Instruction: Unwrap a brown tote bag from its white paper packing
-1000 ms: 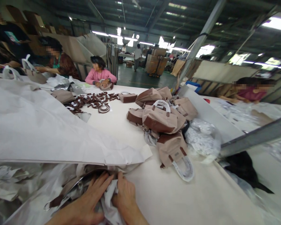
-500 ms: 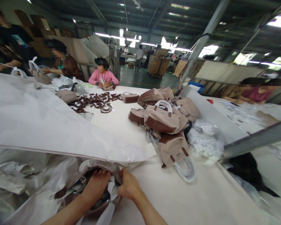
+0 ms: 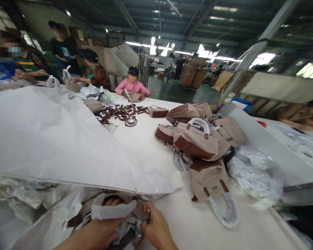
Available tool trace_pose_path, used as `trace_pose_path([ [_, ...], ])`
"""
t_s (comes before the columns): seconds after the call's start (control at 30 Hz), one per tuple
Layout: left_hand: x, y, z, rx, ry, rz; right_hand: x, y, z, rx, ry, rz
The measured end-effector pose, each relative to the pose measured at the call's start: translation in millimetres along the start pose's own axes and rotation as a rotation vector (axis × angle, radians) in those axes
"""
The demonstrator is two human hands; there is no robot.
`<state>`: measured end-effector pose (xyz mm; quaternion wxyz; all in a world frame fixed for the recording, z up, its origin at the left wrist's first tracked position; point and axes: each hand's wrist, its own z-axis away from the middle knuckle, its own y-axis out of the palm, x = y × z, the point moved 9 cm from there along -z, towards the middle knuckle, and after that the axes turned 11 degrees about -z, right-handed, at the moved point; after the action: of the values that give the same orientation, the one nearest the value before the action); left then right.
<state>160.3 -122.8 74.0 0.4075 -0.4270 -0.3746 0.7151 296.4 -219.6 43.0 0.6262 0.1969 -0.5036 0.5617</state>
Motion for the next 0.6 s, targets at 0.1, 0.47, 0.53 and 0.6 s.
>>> trace_pose_path([
  [0.1,29,23.2,15,-0.032,-0.156,-0.183,1,4,4,-0.007,0.034,0.170],
  [0.47,44,13.6,0,-0.030,-0.177,-0.132,-8,6,3,0.098,0.129,-0.250],
  [0.53,40,1.5,15,-0.112,-0.175,-0.150,-25,-1,10,0.101,0.162,-0.382],
  [0.6,41,8.5,26,-0.177,-0.171,-0.218,-41,-6,15,0.072,0.152,-0.442],
])
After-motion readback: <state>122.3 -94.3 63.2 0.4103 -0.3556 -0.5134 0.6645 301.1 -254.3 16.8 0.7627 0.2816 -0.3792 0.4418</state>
